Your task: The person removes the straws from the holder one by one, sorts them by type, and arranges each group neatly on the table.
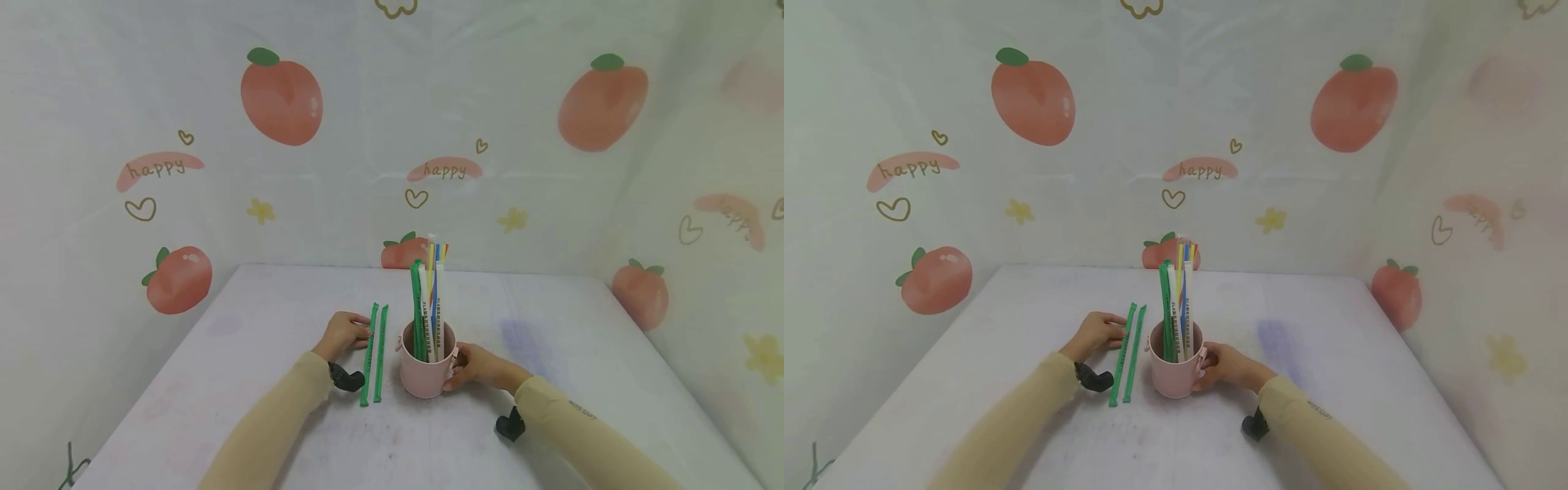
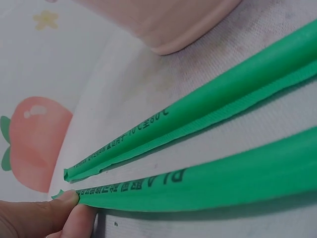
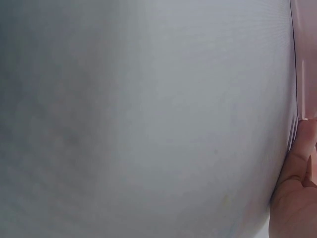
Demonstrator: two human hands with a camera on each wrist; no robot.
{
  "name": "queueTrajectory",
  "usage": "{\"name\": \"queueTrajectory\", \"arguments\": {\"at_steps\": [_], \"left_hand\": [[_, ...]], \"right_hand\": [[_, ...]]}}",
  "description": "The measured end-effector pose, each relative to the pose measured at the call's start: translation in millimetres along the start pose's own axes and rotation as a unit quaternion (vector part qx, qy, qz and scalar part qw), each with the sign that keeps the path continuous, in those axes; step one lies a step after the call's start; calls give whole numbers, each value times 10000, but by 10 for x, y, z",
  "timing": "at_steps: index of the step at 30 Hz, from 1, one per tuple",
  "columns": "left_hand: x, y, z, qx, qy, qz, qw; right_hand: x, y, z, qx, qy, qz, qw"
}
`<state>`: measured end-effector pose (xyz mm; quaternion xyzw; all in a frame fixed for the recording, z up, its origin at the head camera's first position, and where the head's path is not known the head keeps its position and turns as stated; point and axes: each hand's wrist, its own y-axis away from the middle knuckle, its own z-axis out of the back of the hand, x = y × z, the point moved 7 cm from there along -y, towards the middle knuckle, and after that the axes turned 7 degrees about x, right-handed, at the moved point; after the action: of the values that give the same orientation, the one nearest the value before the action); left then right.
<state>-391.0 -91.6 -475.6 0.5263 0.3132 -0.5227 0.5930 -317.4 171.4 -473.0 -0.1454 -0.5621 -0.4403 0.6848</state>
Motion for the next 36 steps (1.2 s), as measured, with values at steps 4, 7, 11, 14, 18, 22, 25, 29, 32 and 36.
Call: {"name": "queueTrajectory", "arguments": {"at_steps": [4,7,11,14,18,22,25,29,32,36], "left_hand": [[-4,-9,-6,-75,-131,80,9999],[-20,-5,-17,-78,-256,46,9996],[-35,-6,-27,-88,-420,26,9991],[-36,-14,-30,-85,-498,14,9987],[-30,-22,-28,-61,-522,13,9986],[-31,-11,-26,-1,-447,-38,9990],[-29,-4,-21,43,-440,-49,9990],[-7,-4,2,3,-524,70,9986],[9,-6,16,-32,-489,131,9987],[28,-12,21,-46,-376,168,9991]], "right_hand": [[-7,-4,3,3,-27,-66,10000],[-14,-5,5,5,-53,-111,9999],[-7,0,4,18,-84,-78,9999],[7,9,3,25,-75,-63,9999],[22,18,-2,18,-59,-78,10000],[28,20,-12,22,-66,-83,9999],[27,17,-19,29,-69,-95,9999],[31,16,-21,39,-57,-91,9999],[31,17,-13,30,-32,-82,10000],[19,12,-9,25,-71,-71,9999]]}}
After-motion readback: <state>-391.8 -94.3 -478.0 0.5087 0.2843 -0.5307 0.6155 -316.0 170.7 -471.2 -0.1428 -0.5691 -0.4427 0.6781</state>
